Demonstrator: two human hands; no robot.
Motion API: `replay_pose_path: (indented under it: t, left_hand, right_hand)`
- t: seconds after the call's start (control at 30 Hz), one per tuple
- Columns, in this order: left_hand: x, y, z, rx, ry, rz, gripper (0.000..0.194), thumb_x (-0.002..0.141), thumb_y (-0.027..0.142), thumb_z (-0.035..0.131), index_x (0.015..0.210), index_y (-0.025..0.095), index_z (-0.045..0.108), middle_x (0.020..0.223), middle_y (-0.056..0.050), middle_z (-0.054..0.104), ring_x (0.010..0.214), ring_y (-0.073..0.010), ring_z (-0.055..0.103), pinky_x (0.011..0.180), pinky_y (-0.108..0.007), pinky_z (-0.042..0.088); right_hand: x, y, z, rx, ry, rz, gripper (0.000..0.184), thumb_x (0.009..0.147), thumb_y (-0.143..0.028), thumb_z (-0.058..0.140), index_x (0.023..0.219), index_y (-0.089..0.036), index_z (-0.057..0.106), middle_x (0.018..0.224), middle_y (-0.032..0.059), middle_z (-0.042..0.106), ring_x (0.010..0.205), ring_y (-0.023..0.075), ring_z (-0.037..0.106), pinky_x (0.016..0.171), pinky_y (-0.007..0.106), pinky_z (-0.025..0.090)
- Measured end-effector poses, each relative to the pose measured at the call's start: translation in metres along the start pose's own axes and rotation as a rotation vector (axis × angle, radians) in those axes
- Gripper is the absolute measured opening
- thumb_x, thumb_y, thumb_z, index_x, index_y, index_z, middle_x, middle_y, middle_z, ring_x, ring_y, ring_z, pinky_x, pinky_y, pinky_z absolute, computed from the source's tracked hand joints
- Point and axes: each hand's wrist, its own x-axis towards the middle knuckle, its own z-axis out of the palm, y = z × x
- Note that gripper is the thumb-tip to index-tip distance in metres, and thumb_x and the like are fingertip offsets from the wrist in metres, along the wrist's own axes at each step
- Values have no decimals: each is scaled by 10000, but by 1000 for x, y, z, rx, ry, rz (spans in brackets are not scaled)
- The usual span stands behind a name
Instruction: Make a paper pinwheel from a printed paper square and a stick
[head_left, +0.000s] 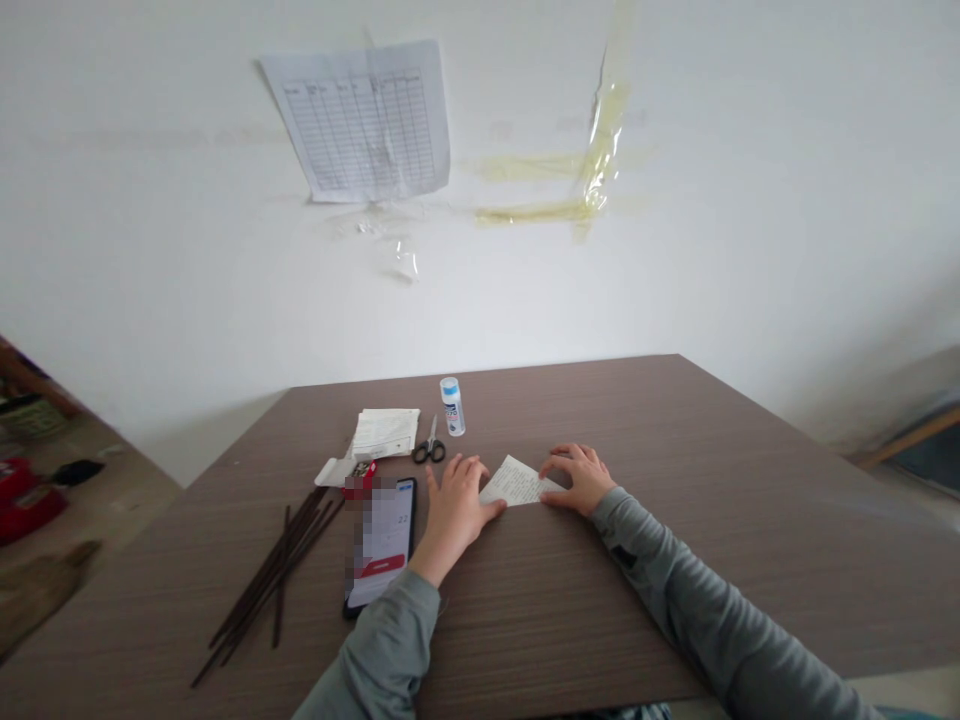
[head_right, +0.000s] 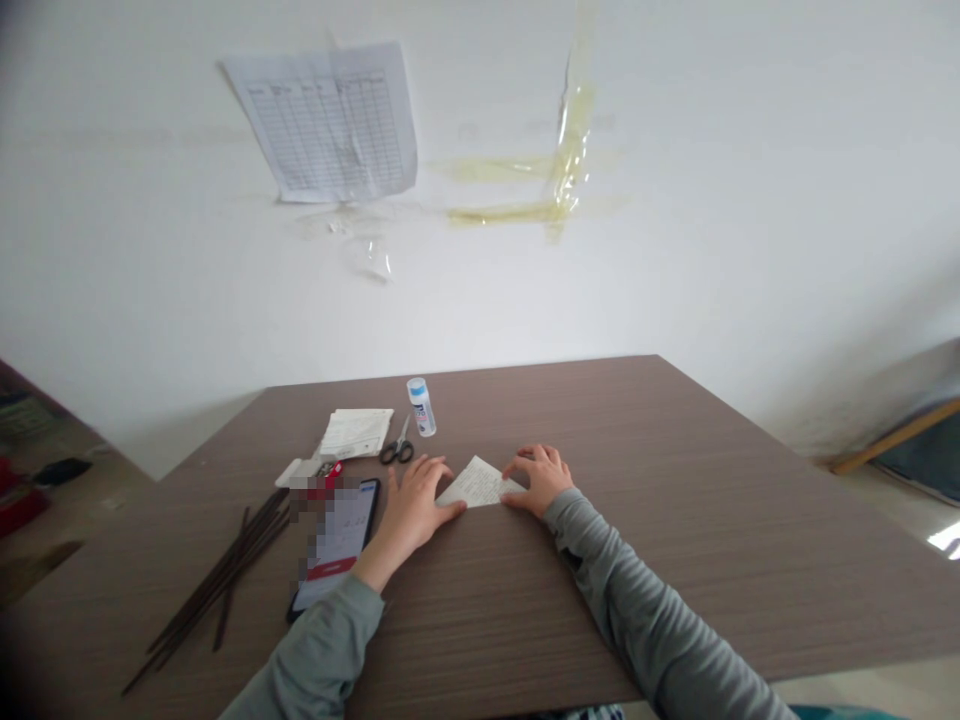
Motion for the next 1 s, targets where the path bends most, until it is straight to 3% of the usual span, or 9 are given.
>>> replay_pose_path:
  t: [0.13,0.27,0.47,0.73,1.0]
  left_hand:
    - [-3,-8,-6,3,-17,0,331,1126,257,928,1452,312,911,1929,-149,742,1941,-495,501,1591,-909,296]
    - [-6,-16,-12,17,-32,-16,331,1139,257,902,1461,331,931,1955,-132,720,1950,-493,489,1586,-912,306]
    - [-8,-27,-18,14,-51,-31,364,1143,237,887,1484,352,943,1965,-126,712,1973,-476,456,1591,-913,277]
    - [-10,-34,-26,49,-63,-52,392,1143,241,890,1505,377,957,1979,-114,700,1976,-487,449,1595,-896,299]
    - [-8,-34,-25,47,-47,-63,441,1116,189,929,1531,335,949,1967,-150,708,1976,-480,452,1603,-899,269]
  right_hand:
    - [3,15,-5,2,-12,1,485,948,-469,1044,1432,-479,1010,1885,57,723,1833,545,502,1488,785,462]
    - [9,27,-2,3,0,6,496,915,-411,1056,1408,-467,1033,1892,67,727,1838,556,505,1502,763,469]
    - [16,42,1,6,-7,-6,493,888,-311,1046,1371,-406,1057,1912,93,716,1844,541,521,1610,730,314]
    - [19,60,-3,57,-38,-88,537,883,-282,987,1398,-418,1058,1940,77,711,1839,565,517,1596,776,351]
    - [27,62,13,10,1,-76,582,850,-162,987,1366,-418,1067,1921,95,723,1803,577,562,1575,804,377]
